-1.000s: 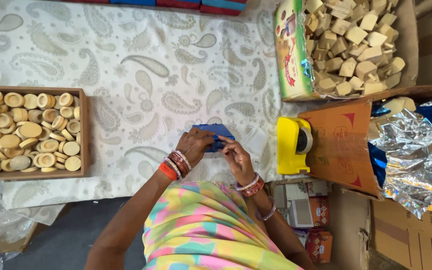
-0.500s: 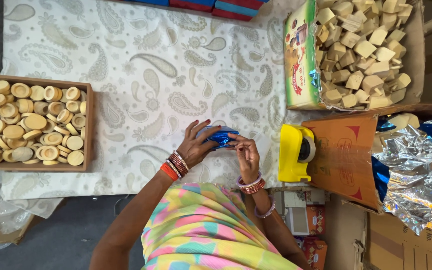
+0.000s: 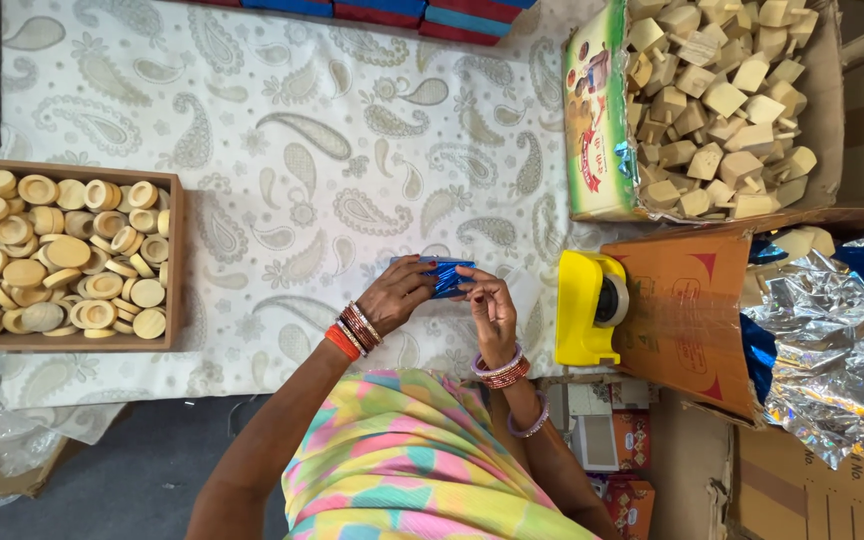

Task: Manually wrap a small box and a round object in blue foil.

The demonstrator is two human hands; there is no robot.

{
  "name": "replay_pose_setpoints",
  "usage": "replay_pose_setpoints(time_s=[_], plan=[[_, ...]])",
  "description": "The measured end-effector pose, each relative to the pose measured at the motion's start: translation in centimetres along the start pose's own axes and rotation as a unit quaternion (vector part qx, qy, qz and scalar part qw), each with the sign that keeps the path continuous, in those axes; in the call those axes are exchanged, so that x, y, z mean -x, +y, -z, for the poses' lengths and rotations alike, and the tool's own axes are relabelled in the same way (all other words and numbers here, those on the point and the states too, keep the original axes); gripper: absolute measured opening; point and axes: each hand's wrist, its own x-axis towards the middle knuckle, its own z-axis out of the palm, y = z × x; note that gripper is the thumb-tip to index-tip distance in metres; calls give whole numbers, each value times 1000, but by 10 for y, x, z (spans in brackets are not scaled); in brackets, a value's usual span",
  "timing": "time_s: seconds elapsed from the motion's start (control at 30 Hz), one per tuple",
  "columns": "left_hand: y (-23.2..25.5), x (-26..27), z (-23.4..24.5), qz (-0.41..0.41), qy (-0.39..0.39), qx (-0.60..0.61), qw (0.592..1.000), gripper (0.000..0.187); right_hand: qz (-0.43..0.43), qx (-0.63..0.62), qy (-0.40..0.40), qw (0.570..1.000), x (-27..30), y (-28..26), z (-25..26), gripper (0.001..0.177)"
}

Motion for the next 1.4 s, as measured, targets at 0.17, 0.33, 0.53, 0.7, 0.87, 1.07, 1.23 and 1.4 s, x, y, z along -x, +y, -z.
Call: replay_pose_setpoints(time_s=[0.17,0.33,0.53,0.7,0.87,1.07,1.23,1.4], plan=[[3,4,-5,81,23,60,995,32,5,1,-4,1000,-8,-1,0,16],[24,-11,16,74,13,7,997,34,10,3,-6,1000,-12,1,0,17],[19,0,-3,199,25,141,970,32,10,12,-43,999,-24,7,6,18],[14,-15,7,232,16,155,960,48,-6,12,-64,998,-35,15,9,19],[7,-22,12,218,-2,159,963,57,-18,-1,-70,997,-43,25,12,20],[4,-23,16,240,-23,160,957,53,-24,-12,-68,997,-52,25,6,21],[4,-13,3,220,31,181,958,52,-15,-11,-61,998,-49,18,4,21],[8,-10,-2,239,54,198,949,47,8,-7,-51,999,-44,19,8,21]])
